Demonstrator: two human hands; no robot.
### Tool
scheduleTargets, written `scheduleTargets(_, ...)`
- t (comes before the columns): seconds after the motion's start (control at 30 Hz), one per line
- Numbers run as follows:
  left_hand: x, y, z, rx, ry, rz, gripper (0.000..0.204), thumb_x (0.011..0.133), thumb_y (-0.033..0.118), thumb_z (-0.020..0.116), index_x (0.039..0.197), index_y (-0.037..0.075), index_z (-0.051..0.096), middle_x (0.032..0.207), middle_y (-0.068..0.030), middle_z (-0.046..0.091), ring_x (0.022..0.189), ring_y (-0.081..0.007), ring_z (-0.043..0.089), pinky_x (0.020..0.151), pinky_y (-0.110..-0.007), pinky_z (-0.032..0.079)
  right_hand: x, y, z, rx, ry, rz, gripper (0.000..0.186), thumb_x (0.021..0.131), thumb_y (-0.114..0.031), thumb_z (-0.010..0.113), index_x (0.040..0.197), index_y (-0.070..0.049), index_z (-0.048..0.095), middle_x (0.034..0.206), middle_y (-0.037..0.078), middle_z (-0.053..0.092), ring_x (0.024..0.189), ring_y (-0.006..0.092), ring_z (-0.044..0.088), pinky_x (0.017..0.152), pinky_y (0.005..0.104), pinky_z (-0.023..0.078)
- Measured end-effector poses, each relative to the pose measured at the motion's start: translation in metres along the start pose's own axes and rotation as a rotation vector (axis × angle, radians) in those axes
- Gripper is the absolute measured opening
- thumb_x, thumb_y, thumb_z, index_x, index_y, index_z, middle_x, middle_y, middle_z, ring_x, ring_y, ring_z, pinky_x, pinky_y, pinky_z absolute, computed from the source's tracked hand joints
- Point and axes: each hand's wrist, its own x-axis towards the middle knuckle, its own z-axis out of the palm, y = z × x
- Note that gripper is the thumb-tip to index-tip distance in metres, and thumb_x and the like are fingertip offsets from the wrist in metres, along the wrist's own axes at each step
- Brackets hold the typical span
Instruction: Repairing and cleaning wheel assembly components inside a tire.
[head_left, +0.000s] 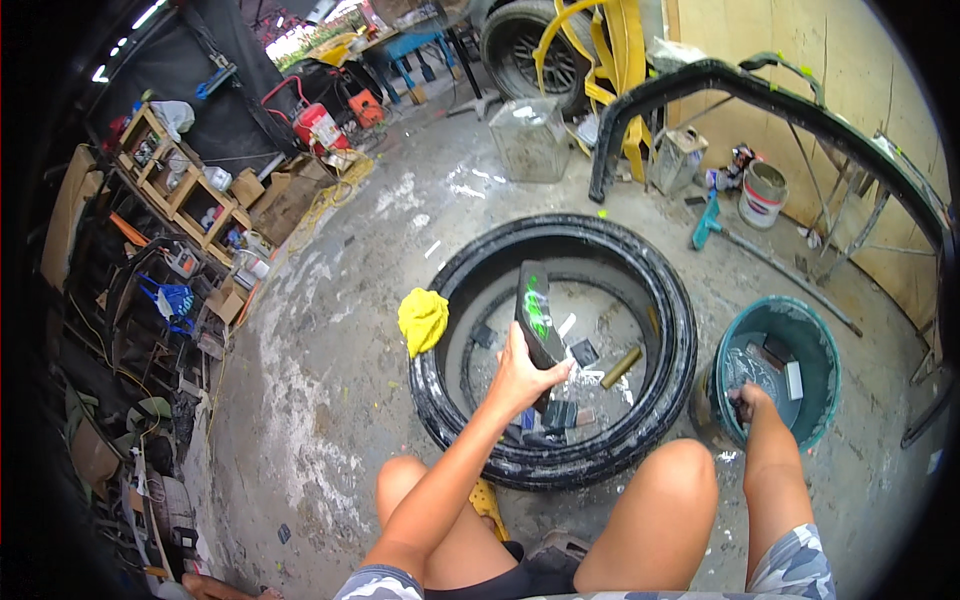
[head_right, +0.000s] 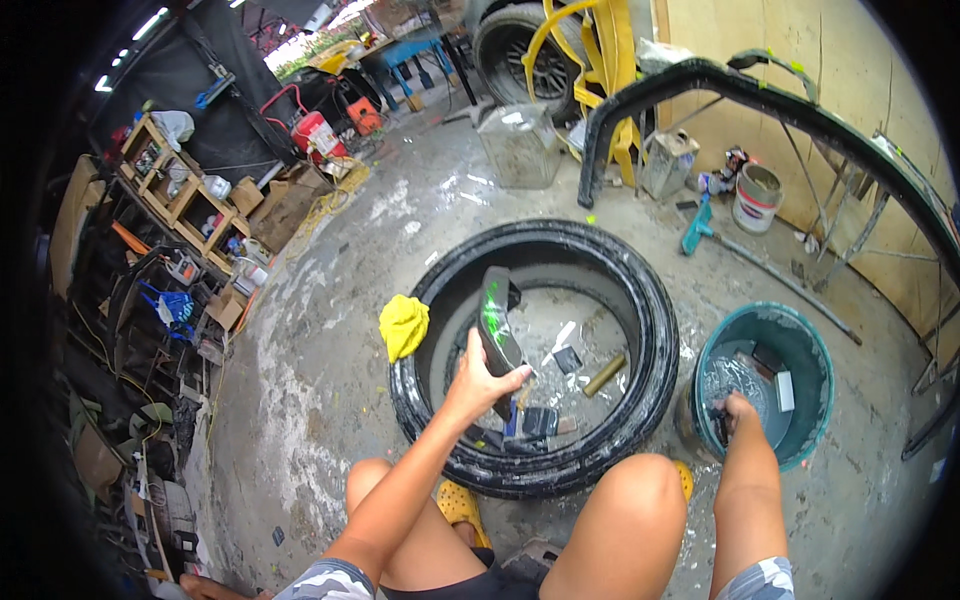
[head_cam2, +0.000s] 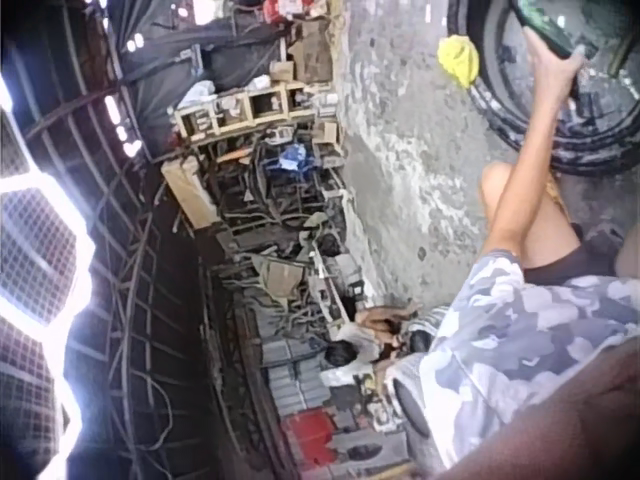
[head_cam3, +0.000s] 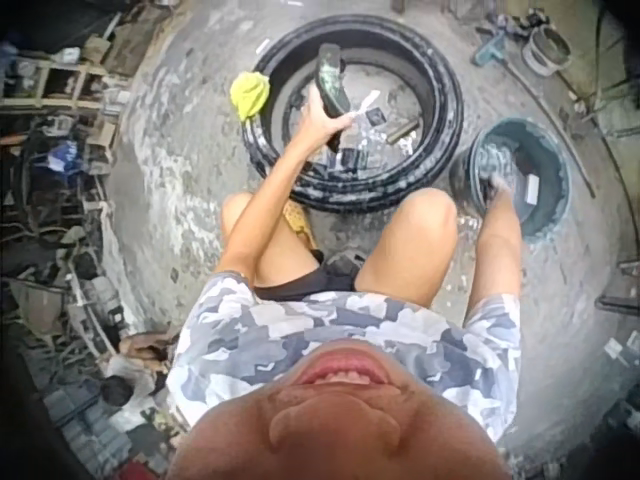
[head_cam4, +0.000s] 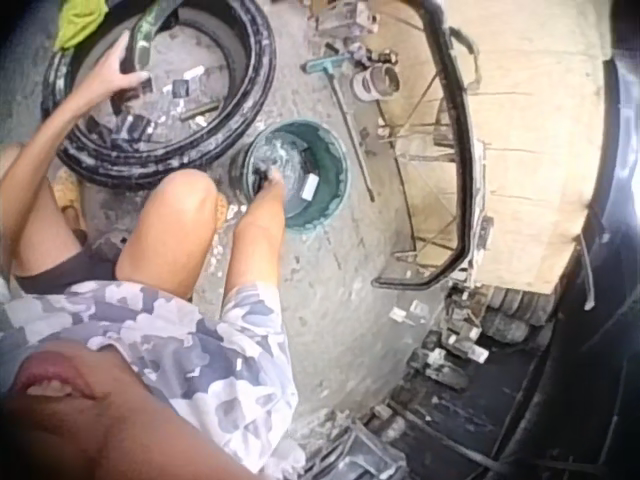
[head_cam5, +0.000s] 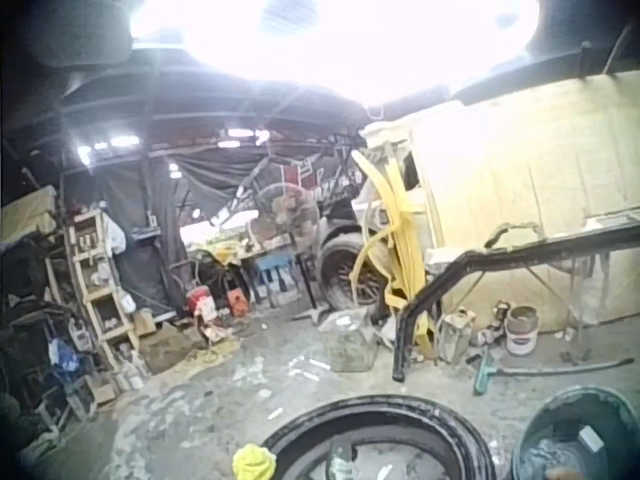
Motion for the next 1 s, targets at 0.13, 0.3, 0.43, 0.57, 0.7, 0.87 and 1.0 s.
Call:
scheduleTargets(0.13, -0.004, -0.018, 0.004, 0.134, 0.072, -0.007, 0.084, 0.064, 0.049, 0.076, 0.122, 0.001, 0.038, 0.113, -0.0247, 0.052, 0.108, -0.0385, 0.048, 0.095, -0.046, 0.033, -0.084, -0.047, 0.022, 0.557, -0.360, -0.235, 0.051, 0.086, -0.006, 0.055, 0.131, -0.020, 0.036, 0.103, 0.014, 0.060, 0.077, 0.0273, 0.062, 0.058, 0.0391, 0.051)
scheduleTargets(0.3, 0.008, -0.036, 0.011, 0.210, -0.029, -0.166, 0.095, 0.067, 0.061, 0.067, 0.130, -0.001, 0.032, 0.120, -0.0286, 0.049, 0.115, -0.0377, 0.046, 0.097, -0.048, 0.030, -0.257, -0.153, 0.052, 0.367, -0.275, -0.614, 0.050, 0.083, -0.001, 0.054, 0.130, -0.007, 0.036, 0.093, 0.019, 0.063, 0.063, 0.0283, 0.065, 0.044, 0.0331, 0.049)
scheduleTargets(0.43, 0.019, -0.053, 0.006, 0.282, -0.210, -0.323, 0.100, 0.066, 0.066, 0.065, 0.129, -0.004, 0.032, 0.123, -0.0314, 0.047, 0.117, -0.0386, 0.047, 0.098, -0.048, 0.031, -0.329, -0.204, 0.152, -0.370, -0.342, -0.856, 0.055, 0.080, -0.005, 0.058, 0.132, -0.007, 0.041, 0.095, 0.022, 0.064, 0.070, 0.0321, 0.067, 0.052, 0.0383, 0.053)
scheduleTargets(0.57, 0.025, -0.088, 0.007, 0.056, -0.295, -0.356, 0.118, 0.057, 0.066, 0.072, 0.130, -0.014, 0.027, 0.125, -0.0315, 0.047, 0.119, -0.0352, 0.048, 0.101, -0.040, 0.036, -0.393, -0.183, 0.267, -1.193, 0.189, -1.380, 0.049, 0.069, -0.009, 0.069, 0.116, -0.010, 0.056, 0.095, 0.022, 0.065, 0.082, 0.0358, 0.066, 0.071, 0.0450, 0.053)
scheduleTargets(0.7, 0.037, -0.097, 0.005, -0.128, -0.252, -0.193, 0.112, 0.057, 0.056, 0.080, 0.127, -0.017, 0.030, 0.125, -0.0264, 0.046, 0.118, -0.0305, 0.047, 0.102, -0.036, 0.036, -0.417, -0.158, 0.301, -1.112, 0.168, -1.460, 0.034, 0.073, -0.019, 0.067, 0.103, -0.011, 0.053, 0.089, 0.020, 0.066, 0.084, 0.0397, 0.064, 0.070, 0.0499, 0.051)
scheduleTargets(0.87, 0.045, -0.100, 0.011, -0.097, -0.304, -0.135, 0.137, 0.048, 0.045, 0.088, 0.134, -0.020, 0.003, 0.138, -0.0361, 0.026, 0.131, -0.0358, 0.032, 0.109, -0.032, 0.027, -0.374, -0.166, 0.285, -0.723, 0.071, -1.510, 0.042, 0.074, -0.002, 0.060, 0.115, -0.007, 0.050, 0.095, 0.026, 0.063, 0.089, 0.0429, 0.062, 0.078, 0.0476, 0.049)
scheduleTargets(1.0, 0.045, -0.103, 0.000, -0.109, -0.133, -0.078, 0.106, 0.048, 0.035, 0.090, 0.121, -0.016, 0.033, 0.116, -0.0327, 0.052, 0.110, -0.0360, 0.053, 0.095, -0.035, 0.042, -0.317, -0.178, 0.287, -0.426, -0.121, -1.350, 0.043, 0.078, -0.001, 0.059, 0.119, -0.009, 0.047, 0.087, 0.015, 0.061, 0.063, 0.0254, 0.062, 0.055, 0.0353, 0.050)
